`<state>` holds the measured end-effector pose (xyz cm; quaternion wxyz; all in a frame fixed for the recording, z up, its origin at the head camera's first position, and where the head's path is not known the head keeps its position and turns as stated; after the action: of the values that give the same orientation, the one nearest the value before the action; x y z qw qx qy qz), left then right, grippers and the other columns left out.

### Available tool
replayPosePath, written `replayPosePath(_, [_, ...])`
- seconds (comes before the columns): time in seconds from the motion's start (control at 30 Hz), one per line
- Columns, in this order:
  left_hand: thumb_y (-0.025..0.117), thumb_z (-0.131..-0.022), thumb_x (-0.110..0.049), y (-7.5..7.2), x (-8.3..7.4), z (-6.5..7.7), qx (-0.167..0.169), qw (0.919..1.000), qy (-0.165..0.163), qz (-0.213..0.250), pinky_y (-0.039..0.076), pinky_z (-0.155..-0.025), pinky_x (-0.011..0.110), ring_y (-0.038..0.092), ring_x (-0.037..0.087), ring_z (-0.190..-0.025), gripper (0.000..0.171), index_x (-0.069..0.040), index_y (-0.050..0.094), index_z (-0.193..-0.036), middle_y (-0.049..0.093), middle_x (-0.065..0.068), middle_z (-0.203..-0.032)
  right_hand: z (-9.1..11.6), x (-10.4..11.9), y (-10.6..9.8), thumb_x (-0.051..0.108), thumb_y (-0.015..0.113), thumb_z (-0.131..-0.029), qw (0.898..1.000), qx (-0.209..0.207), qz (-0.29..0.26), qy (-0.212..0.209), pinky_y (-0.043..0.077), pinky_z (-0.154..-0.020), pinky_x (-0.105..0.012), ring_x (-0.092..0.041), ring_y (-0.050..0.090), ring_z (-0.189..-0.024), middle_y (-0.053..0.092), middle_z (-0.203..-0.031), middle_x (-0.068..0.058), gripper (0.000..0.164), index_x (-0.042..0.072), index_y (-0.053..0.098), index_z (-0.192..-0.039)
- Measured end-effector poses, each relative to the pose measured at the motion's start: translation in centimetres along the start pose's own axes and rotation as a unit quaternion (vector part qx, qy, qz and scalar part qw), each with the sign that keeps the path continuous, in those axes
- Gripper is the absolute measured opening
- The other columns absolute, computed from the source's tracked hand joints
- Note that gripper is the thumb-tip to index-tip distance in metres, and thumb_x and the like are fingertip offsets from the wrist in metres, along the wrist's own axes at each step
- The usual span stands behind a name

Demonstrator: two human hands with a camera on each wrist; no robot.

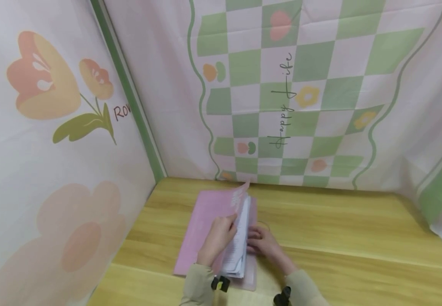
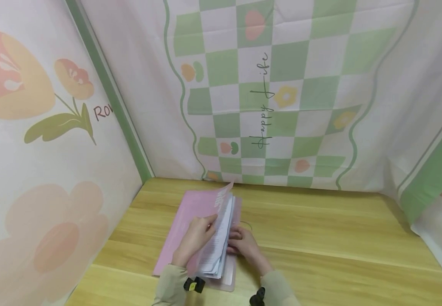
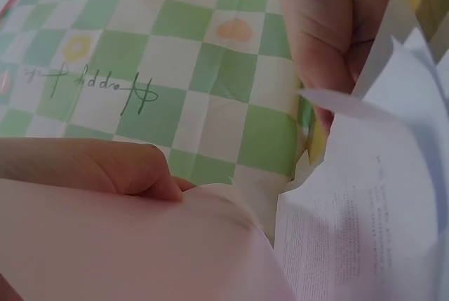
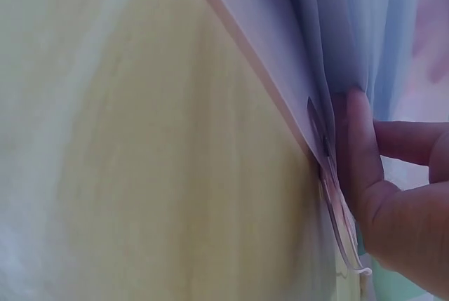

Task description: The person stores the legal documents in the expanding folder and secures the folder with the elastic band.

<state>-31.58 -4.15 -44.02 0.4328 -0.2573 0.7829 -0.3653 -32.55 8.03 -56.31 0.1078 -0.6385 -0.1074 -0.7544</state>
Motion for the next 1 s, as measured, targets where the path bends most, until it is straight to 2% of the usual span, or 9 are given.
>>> replayPosePath(0.17, [0.061,-0.083,0.004,0.5,-0.2,-0.1,0.004,0.9999,-0.001,-0.011,0.029,-0.048,0.015,0.032,0.004,-0.052,0.008,-0.003,0.061,-0.078,0.039,-0.005,-0.059,0.3,0.5,0.2,-0.007,0.057,-0.090,1.000,0.004,0.000,-0.014,0.060,-0.077,-0.026,-0.011,0.067,-0.087,0.057,-0.121,-0.037,0.057,-0.021,0.032,-0.139])
replayPosePath(0.33, [0.063,-0.082,0.001,1.0,-0.6,0.0,-0.001,0.9993,0.007,-0.037,0.030,-0.047,0.015,0.034,0.005,-0.052,0.009,-0.005,0.060,-0.077,0.044,-0.004,-0.057,0.8,0.8,0.1,-0.006,0.058,-0.089,0.999,-0.013,0.030,-0.017,0.061,-0.077,-0.029,-0.016,0.067,-0.090,0.056,-0.119,-0.038,0.057,-0.022,0.033,-0.138])
replayPosePath(0.43, [0.065,-0.080,0.000,1.3,-1.2,0.1,-0.014,0.9971,0.028,-0.070,0.033,-0.047,0.016,0.039,0.007,-0.051,0.005,-0.005,0.063,-0.079,0.053,0.000,-0.056,1.3,1.1,-0.2,-0.004,0.058,-0.090,0.998,-0.027,0.055,-0.021,0.061,-0.075,-0.031,-0.021,0.068,-0.090,0.056,-0.119,-0.040,0.056,-0.023,0.034,-0.137])
replayPosePath(0.57, [0.066,-0.079,-0.001,1.8,-1.8,0.4,-0.015,0.9944,0.037,-0.097,0.039,-0.048,0.021,0.050,0.013,-0.054,0.007,-0.006,0.061,-0.078,0.061,0.005,-0.062,2.1,1.5,-0.8,-0.002,0.057,-0.092,0.996,-0.040,0.072,-0.022,0.061,-0.074,-0.033,-0.024,0.070,-0.088,0.055,-0.119,-0.039,0.053,-0.022,0.036,-0.137])
replayPosePath(0.77, [0.067,-0.080,-0.002,3.0,-1.9,0.6,0.007,0.9941,0.012,-0.108,0.043,-0.051,0.020,0.055,0.014,-0.056,0.005,-0.005,0.063,-0.080,0.064,0.006,-0.066,2.9,1.7,-2.0,0.001,0.056,-0.095,0.996,-0.041,0.081,-0.018,0.061,-0.074,-0.034,-0.024,0.070,-0.088,0.054,-0.121,-0.038,0.049,-0.020,0.038,-0.136])
replayPosePath(1.0, [0.070,-0.082,-0.005,5.7,-1.6,1.1,0.033,0.9922,-0.025,-0.118,0.045,-0.053,0.018,0.056,0.011,-0.060,0.003,-0.004,0.068,-0.081,0.064,0.004,-0.070,3.4,1.0,-3.8,0.004,0.054,-0.098,0.994,-0.055,0.092,-0.006,0.061,-0.074,-0.034,-0.025,0.070,-0.089,0.054,-0.121,-0.036,0.048,-0.019,0.038,-0.136])
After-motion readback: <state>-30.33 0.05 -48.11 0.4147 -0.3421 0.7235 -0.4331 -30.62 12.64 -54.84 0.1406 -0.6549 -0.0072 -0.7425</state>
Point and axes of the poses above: each hand's wrist, its own z-axis away from the middle knuckle, its own y-axis out of the palm, x = y × z, the point moved 9 cm from there along -z, towards the middle knuckle
